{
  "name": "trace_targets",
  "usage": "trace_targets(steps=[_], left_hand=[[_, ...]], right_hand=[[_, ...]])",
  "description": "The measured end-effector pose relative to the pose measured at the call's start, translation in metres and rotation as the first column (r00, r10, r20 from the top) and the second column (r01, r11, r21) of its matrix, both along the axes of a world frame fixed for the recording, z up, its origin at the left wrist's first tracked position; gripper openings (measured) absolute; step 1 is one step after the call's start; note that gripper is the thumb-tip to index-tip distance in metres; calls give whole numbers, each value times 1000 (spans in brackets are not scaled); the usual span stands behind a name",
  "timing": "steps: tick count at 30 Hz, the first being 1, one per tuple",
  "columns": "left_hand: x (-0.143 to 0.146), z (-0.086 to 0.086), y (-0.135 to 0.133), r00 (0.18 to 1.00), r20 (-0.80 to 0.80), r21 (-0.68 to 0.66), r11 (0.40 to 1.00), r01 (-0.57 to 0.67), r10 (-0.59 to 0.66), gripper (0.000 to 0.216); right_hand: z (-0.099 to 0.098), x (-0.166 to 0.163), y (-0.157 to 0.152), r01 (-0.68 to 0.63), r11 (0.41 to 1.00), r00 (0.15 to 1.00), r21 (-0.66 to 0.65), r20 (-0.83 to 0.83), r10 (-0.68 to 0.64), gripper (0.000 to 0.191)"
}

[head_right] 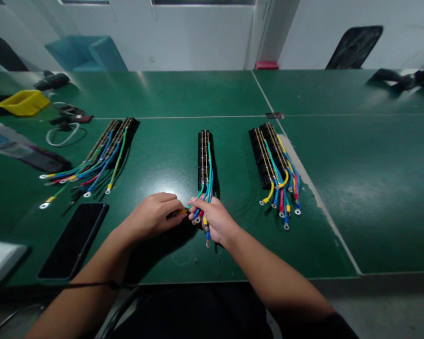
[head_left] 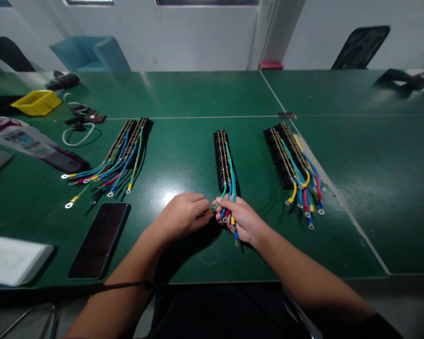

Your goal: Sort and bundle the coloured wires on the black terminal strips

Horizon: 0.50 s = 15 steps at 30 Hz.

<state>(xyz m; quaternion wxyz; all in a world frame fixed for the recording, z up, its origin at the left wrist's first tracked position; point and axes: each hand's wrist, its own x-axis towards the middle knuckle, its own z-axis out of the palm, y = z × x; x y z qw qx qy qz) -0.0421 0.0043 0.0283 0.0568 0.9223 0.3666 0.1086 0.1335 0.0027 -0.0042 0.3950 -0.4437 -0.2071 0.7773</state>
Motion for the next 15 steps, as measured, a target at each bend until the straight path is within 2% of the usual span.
trace_targets(steps=[15], left_hand=[[0,-1,0,1000,23,-30,1000,-4,5,21]], right_hand=[[-3,1,1,-22,1000,1000,7,19,22,8]])
